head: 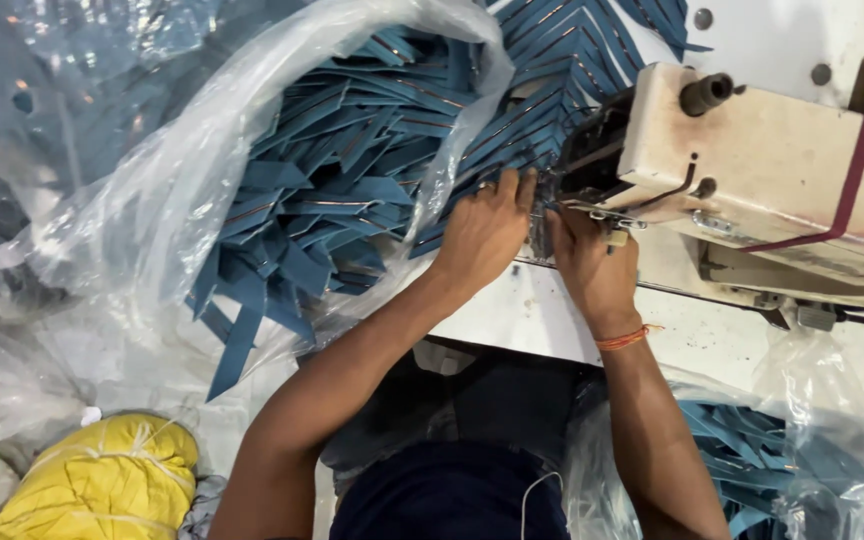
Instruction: Sewing small blue fabric shoe components using an industrial sewing machine.
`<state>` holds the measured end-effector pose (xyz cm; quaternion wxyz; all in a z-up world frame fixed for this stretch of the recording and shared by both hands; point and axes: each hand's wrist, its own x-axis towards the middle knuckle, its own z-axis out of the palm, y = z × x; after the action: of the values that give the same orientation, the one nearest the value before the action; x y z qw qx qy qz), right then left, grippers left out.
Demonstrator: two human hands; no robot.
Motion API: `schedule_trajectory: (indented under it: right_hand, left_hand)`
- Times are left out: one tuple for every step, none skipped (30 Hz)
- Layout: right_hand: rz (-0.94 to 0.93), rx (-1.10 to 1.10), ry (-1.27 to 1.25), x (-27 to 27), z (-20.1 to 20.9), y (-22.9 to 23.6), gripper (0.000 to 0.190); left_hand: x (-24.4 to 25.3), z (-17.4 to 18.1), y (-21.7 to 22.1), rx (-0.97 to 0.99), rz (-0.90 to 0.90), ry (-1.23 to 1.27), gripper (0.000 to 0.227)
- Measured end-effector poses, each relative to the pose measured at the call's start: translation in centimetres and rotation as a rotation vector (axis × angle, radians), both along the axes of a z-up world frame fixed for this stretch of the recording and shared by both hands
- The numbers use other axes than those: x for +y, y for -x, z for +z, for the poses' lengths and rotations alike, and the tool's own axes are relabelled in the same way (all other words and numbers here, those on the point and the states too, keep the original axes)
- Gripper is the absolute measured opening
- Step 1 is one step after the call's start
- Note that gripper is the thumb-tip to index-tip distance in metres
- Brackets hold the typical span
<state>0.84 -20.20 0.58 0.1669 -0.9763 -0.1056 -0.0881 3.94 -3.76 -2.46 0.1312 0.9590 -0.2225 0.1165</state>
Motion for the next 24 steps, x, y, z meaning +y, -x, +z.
schedule_trajectory:
  right_hand:
    - [0.008,-0.004,-0.005,-0.1,0.6,0.6,0.012]
    - [0.033,-0.058,0.023,-0.2,1.2,1.2,0.019]
    - [0.064,-0.121,0.047,-0.2,1.8,1.3,0.031]
    - [0.077,-0.133,0.038,-2.7,1.7,3.5,0.031]
    - [0.006,-0.067,-0.047,-5.0,1.4,5.2,0.035]
    - [-0.063,0.003,-0.131,-7.4,1.0,6.6,0.039]
    - [-0.035,-0.010,-0.146,-10.4,-0.1,7.0,0.039]
    - [-0.034,0.000,-0.143,-12.9,-1.2,7.9,0.038]
    - [-0.039,0.013,-0.137,-14.9,-2.2,9.8,0.037]
    - [-0.045,0.027,-0.130,-17.2,-4.0,10.4,0.036]
    - [-0.056,0.042,-0.117,-19.8,-5.3,11.6,0.035]
    - [-0.067,0.057,-0.104,-22.4,-6.5,13.1,0.034]
    - [-0.083,0.069,-0.091,-24.2,-8.2,13.8,0.033]
    - [-0.100,0.082,-0.079,-26.2,-9.8,14.5,0.032]
    - [-0.122,0.096,-0.060,-28.5,-10.9,15.7,0.031]
    - [-0.146,0.111,-0.042,-29.7,-12.0,16.2,0.030]
    - [-0.165,0.133,-0.020,-31.2,-12.7,16.9,0.029]
    - [-0.184,0.155,0.003,-32.8,-13.4,17.5,0.029]
    - [-0.216,0.173,0.020,-33.1,-14.0,18.2,0.028]
    - [-0.249,0.192,0.037,-33.6,-14.7,18.8,0.027]
    - [-0.290,0.212,0.057,-34.1,-15.0,19.9,0.027]
    - [-0.332,0.231,0.077,-33.7,-15.0,20.1,0.026]
    - [-0.396,0.270,0.105,-33.3,-14.3,22.6,0.026]
    - [-0.461,0.309,0.132,-33.0,-13.7,24.9,0.025]
  left_hand:
    - [0.3,0.4,0.3,-0.004,0.008,-0.005,0.048]
    - [0.6,0.8,0.7,0.055,0.009,0.013,0.048]
    - [1.1,1.3,0.5,0.107,0.017,0.027,0.048]
    - [2.5,3.2,1.6,0.095,0.031,0.019,0.048]
    - [4.2,5.1,2.5,0.007,-0.003,0.114,0.043]
    - [5.9,7.1,3.5,-0.082,-0.041,0.205,0.039]
    - [8.4,9.1,4.0,-0.099,-0.017,0.189,0.039]
    - [10.8,11.2,4.7,-0.098,0.055,0.178,0.042]
    - [13.0,13.3,5.6,-0.093,0.120,0.170,0.044]
    - [14.6,12.6,5.4,-0.106,0.138,0.158,0.044]
    - [16.1,11.8,5.4,-0.056,0.212,0.019,0.041]
    - [17.5,11.1,5.4,-0.004,0.288,-0.120,0.037]
    - [17.6,11.2,5.1,-0.014,0.297,-0.124,0.037]
    - [17.6,11.3,4.7,0.065,0.302,-0.156,0.027]
    - [17.4,11.3,4.3,0.147,0.302,-0.182,0.019]
    - [17.6,11.5,4.0,0.141,0.305,-0.181,0.019]
    - [17.7,11.7,4.1,0.116,0.279,-0.203,0.016]
    - [17.7,11.8,4.1,0.092,0.253,-0.226,0.014]
    - [18.0,11.6,4.1,0.088,0.247,-0.226,0.014]
    - [18.2,11.5,4.0,-0.001,0.243,-0.142,0.014]
    - [18.3,11.3,3.8,-0.088,0.229,-0.052,0.015]
    - [18.0,12.9,4.2,-0.089,0.214,-0.047,0.015]
    - [17.3,14.2,4.8,-0.255,0.190,0.197,0.016]
    - [16.6,15.4,5.3,-0.413,0.166,0.446,0.019]
